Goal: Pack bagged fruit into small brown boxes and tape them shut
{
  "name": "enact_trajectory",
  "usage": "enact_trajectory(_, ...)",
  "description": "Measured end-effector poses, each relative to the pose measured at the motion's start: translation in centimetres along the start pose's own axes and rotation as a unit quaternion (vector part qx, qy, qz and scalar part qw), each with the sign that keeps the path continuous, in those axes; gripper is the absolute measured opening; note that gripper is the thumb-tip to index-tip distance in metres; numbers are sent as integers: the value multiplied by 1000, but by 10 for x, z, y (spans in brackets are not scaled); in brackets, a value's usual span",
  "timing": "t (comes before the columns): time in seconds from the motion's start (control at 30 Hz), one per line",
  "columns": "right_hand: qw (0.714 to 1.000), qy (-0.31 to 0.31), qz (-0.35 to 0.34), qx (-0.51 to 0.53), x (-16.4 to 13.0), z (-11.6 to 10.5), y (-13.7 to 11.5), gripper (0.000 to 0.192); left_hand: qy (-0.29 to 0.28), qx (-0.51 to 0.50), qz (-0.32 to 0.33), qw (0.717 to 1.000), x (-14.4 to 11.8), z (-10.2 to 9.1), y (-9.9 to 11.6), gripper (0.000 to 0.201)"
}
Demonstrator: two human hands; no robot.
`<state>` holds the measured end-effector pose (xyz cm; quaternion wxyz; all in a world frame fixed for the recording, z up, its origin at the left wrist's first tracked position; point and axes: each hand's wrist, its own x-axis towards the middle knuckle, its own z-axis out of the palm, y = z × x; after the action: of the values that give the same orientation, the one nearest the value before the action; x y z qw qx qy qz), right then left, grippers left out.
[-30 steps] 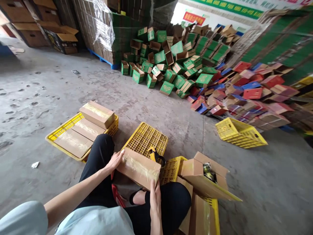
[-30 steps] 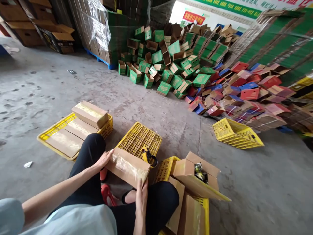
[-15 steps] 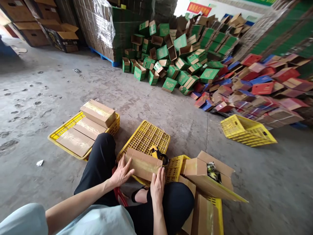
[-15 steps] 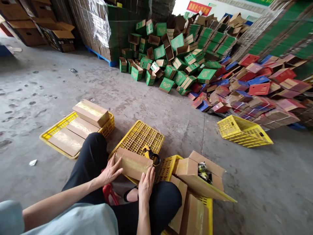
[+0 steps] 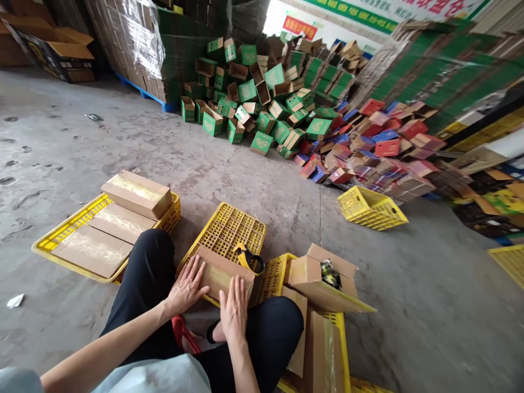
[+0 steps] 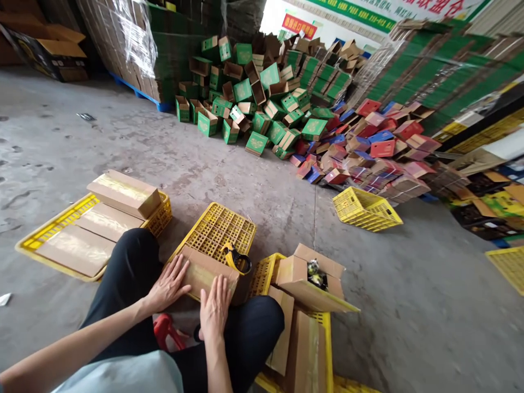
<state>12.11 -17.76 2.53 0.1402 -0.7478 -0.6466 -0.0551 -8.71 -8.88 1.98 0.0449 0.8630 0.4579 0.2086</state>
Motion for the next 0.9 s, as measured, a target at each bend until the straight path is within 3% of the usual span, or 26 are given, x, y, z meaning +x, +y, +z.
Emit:
enact_trajectory(0.07, 1000, -11, -16, 4, 4, -2, -4, 69, -1, 2, 8, 1000, -3, 0, -3, 88)
enact_trajectory(0.23, 999, -4, 28, -21, 5, -6, 12, 73, -10, 12, 14, 1000, -5, -5, -7, 83)
enact_trajectory(0.4, 999, -11, 22, -22, 2, -4, 18, 73, -33, 5, -5, 999, 3, -3, 1, 84)
enact_trajectory(0.57, 999, -23, 21, -33, 4, 0, 10, 63, -121, -56, 90, 987, 15, 4, 25, 62)
enact_trajectory(0.7, 998, -55, 5, -13, 11, 8, -5, 58, -148, -70, 83, 983, 21, 3, 39, 58)
enact_trajectory(0.9, 998, -68, -3, -3, 18, 6, -25, 62, -147, -93, 85, 981, 29, -8, 18, 56)
